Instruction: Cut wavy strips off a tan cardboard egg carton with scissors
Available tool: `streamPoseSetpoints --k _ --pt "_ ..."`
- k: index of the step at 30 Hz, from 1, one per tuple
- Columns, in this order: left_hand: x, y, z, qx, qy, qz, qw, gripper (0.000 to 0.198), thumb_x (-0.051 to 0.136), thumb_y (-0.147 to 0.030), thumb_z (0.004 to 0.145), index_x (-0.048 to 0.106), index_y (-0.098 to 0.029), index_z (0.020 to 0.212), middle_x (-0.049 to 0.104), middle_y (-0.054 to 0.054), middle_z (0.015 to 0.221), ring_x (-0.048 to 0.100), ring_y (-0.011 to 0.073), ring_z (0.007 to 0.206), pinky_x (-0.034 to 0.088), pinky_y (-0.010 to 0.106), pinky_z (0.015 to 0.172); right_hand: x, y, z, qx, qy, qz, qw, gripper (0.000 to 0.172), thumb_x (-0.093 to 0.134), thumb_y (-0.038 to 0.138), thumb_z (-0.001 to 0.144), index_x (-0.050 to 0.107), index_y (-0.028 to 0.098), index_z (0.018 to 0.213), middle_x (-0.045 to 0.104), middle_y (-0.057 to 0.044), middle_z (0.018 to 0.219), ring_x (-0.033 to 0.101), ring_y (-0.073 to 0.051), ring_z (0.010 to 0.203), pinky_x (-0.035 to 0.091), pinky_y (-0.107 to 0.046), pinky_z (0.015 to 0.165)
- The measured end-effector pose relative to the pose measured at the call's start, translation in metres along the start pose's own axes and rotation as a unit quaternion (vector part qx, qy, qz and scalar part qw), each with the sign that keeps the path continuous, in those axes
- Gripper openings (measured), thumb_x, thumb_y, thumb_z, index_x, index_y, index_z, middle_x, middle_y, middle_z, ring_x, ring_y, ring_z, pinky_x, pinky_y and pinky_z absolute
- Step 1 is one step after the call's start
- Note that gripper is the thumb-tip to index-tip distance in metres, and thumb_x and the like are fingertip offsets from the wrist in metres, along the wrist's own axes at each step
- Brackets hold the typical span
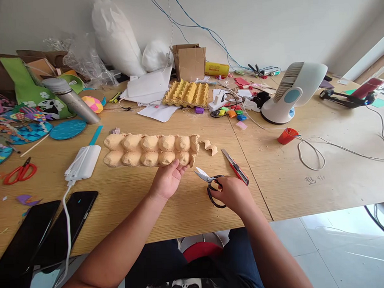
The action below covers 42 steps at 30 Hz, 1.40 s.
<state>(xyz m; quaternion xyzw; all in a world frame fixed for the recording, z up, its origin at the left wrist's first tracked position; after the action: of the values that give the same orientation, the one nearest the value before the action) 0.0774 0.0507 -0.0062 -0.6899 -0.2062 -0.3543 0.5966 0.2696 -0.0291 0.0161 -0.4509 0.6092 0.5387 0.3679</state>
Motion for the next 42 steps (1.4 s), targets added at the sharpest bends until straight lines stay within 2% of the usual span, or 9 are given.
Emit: streamPoseSetpoints --k 4,8,13,17,21,24,32,36,42 --pt "0.002 0.004 -0.002 -0.024 0.005 -0.017 1.0 0.045 0.082 -0.029 0.08 0.066 -0.026 0.121 0.077 0.003 0.113 0.07 0.0196 0.111 0.053 0.036 0.097 0.004 0.013 0.001 -0.061 0.006 0.037 0.997 0.018 0.067 0.033 0.081 0.058 0.023 0.07 0.066 -0.002 0.073 0.054 -0.017 0.066 0.03 -0.029 0.058" --pt "0.003 0.011 -0.003 -0.073 0.019 -0.028 0.997 0.041 0.082 -0.03 0.081 0.068 -0.023 0.118 0.078 0.003 0.104 0.073 0.0172 0.099 0.055 0.031 0.089 0.015 0.013 0.009 -0.079 0.054 0.171 0.981 0.024 0.071 0.038 0.078 0.06 0.022 0.066 0.054 0.004 0.059 0.044 -0.013 0.056 0.027 -0.027 0.052" --pt "0.002 0.011 -0.004 -0.091 0.026 -0.044 0.995 0.035 0.08 -0.032 0.083 0.07 -0.022 0.115 0.079 0.003 0.106 0.074 0.0171 0.097 0.057 0.03 0.088 0.026 0.008 0.014 -0.027 0.129 0.458 0.879 0.037 0.083 0.05 0.067 0.075 0.019 0.084 0.066 0.0 0.068 0.057 -0.016 0.063 0.044 -0.028 0.058" --pt "0.001 0.008 -0.003 -0.074 0.013 -0.039 0.996 0.033 0.078 -0.031 0.084 0.07 -0.022 0.114 0.078 0.004 0.109 0.074 0.0177 0.1 0.057 0.03 0.09 0.034 0.013 0.006 0.017 0.164 0.535 0.829 0.042 0.081 0.053 0.071 0.074 0.018 0.093 0.069 -0.003 0.078 0.06 -0.016 0.069 0.048 -0.03 0.066" --pt "0.0 0.001 -0.003 -0.016 -0.021 -0.019 0.999 0.039 0.08 -0.028 0.081 0.068 -0.025 0.118 0.077 0.004 0.115 0.071 0.0202 0.109 0.056 0.033 0.093 0.046 0.026 -0.009 -0.024 0.172 0.49 0.854 0.042 0.071 0.059 0.081 0.069 0.017 0.085 0.058 0.001 0.07 0.045 -0.012 0.061 0.035 -0.026 0.056" --pt "-0.001 -0.007 -0.005 0.035 -0.043 -0.005 0.998 0.045 0.082 -0.027 0.08 0.065 -0.028 0.122 0.075 0.003 0.12 0.068 0.0208 0.117 0.055 0.035 0.095 0.053 0.029 -0.016 -0.029 0.134 0.449 0.883 0.043 0.068 0.06 0.083 0.063 0.018 0.078 0.05 0.003 0.066 0.039 -0.011 0.06 0.029 -0.026 0.053" --pt "-0.007 -0.013 -0.009 0.106 -0.088 0.036 0.99 0.058 0.085 -0.031 0.077 0.063 -0.032 0.13 0.067 0.004 0.136 0.06 0.0241 0.13 0.052 0.037 0.103 0.044 0.032 -0.012 0.031 -0.062 0.34 0.938 0.032 0.059 0.052 0.088 0.052 0.022 0.081 0.051 0.002 0.071 0.046 -0.014 0.066 0.035 -0.027 0.059" --pt "-0.005 -0.014 -0.009 0.124 -0.088 0.04 0.988 0.06 0.086 -0.032 0.076 0.063 -0.033 0.132 0.066 0.004 0.138 0.057 0.0241 0.133 0.05 0.036 0.106 0.036 0.039 -0.01 0.016 -0.082 0.277 0.957 0.029 0.059 0.051 0.089 0.051 0.023 0.087 0.059 -0.001 0.081 0.054 -0.018 0.075 0.039 -0.029 0.067" --pt "-0.003 -0.015 -0.009 0.122 -0.077 0.048 0.988 0.061 0.086 -0.033 0.075 0.063 -0.031 0.132 0.07 0.005 0.13 0.062 0.0239 0.127 0.052 0.034 0.1 0.036 0.042 -0.003 0.006 -0.088 0.26 0.962 0.029 0.058 0.048 0.091 0.047 0.024 0.08 0.058 0.0 0.077 0.052 -0.017 0.072 0.035 -0.028 0.065"
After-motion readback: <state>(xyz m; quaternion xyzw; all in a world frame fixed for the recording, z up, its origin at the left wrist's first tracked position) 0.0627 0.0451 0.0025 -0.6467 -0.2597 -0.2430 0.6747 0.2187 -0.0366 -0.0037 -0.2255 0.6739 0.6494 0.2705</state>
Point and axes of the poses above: each hand's wrist, its own z-axis towards the middle knuckle, its own x-axis out of the palm, y = z × x, the point moved 7 cm from there along z, towards the middle knuckle
